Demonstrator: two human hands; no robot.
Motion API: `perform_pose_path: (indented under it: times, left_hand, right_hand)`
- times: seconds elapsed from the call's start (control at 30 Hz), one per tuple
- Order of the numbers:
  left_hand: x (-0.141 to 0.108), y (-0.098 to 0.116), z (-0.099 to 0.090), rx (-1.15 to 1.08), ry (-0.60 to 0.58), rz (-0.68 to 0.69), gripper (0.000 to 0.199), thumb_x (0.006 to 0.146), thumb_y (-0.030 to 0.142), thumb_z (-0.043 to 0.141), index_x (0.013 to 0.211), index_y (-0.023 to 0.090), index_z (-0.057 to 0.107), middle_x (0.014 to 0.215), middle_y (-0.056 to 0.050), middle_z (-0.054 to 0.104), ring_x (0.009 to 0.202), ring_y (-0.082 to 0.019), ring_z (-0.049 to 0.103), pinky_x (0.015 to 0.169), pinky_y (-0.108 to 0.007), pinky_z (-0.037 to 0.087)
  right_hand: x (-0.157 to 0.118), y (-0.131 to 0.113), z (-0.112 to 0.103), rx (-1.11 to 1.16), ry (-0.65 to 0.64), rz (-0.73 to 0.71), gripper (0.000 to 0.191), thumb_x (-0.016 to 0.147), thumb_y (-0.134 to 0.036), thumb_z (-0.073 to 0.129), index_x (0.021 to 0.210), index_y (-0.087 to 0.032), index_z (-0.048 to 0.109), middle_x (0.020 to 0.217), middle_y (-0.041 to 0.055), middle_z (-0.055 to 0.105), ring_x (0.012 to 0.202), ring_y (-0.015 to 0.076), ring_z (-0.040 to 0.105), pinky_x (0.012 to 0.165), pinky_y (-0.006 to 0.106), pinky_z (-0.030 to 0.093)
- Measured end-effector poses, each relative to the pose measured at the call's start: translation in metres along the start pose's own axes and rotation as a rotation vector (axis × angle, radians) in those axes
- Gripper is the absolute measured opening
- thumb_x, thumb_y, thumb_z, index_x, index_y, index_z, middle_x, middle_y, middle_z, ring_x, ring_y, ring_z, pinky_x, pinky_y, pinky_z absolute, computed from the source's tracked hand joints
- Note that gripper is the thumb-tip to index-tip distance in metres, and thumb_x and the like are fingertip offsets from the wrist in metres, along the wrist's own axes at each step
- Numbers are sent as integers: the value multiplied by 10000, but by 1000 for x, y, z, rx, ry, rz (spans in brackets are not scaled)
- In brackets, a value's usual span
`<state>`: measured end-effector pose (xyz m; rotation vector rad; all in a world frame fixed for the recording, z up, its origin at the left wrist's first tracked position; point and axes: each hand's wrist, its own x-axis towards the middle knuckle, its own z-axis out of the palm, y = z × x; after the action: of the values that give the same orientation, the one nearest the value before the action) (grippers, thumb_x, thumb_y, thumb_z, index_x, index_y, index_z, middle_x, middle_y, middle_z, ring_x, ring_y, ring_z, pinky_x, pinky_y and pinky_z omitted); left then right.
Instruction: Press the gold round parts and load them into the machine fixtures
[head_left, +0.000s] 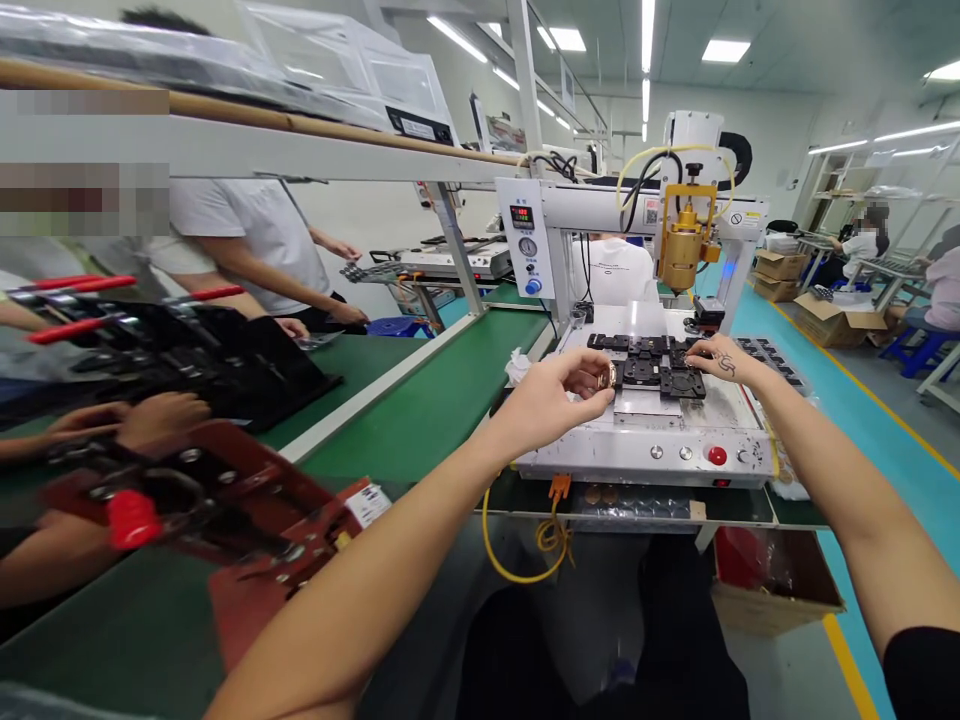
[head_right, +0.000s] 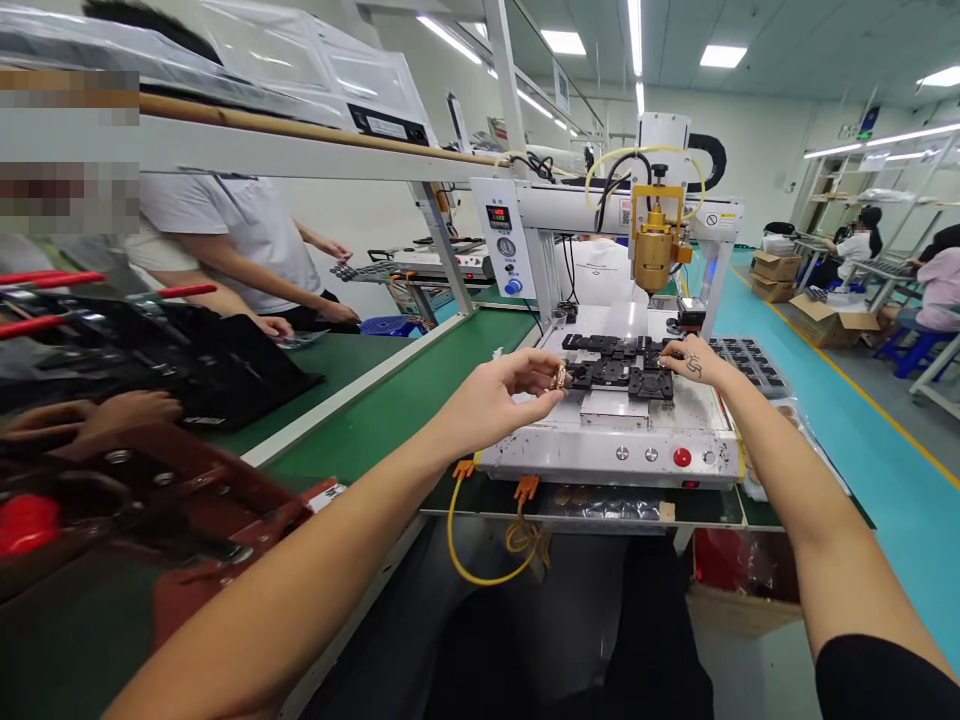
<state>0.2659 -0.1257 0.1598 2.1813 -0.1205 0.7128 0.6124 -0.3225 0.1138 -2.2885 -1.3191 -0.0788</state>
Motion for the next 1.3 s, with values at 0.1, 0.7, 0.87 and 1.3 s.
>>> perform_pose_path:
  times: [0.1,0.7,0.87,1.3]
  left_hand:
    - [-8,6,14,-39,15,5,247,886,258,743,1121,214,683,999,-54,769,812,-167,721,795,-337,650]
    - [-171,-95,150,71,-342,-55,296,832,195,783,1105,211,669,1518,-195,688,1540,-367,562,1331,-579,411]
    - [-182,-91,147,-83,-294,-74,315,857,219,771,1150,198,658,1555,-216,640,1518,-332,585,1274,-480,484]
    - [-173,-130,114,-26,-403,-72,262,842,196,774,1090,203,690,1656,-182,574,1638,-351,432,1398,-615,223]
  right_hand:
    - [-9,-8,0,-8,81,24,376,1022,-521,688,1092,-187,845,947,138,694,1052,335,616,969,456,506]
    - [-249,-79,80,54,586,87,232,1055,-451,669,1111,-228,702,1028,140,696,956,325,654,936,537,573]
    - [-229,-127,155,319,199,-170,194,1107,-242,536,1155,-254,723,1098,83,779,1033,253,757,927,410,637]
    - [-213,-130,225,152,118,-212,230,1110,-309,595,1202,-195,773,1028,140,688,993,323,669,910,473,604]
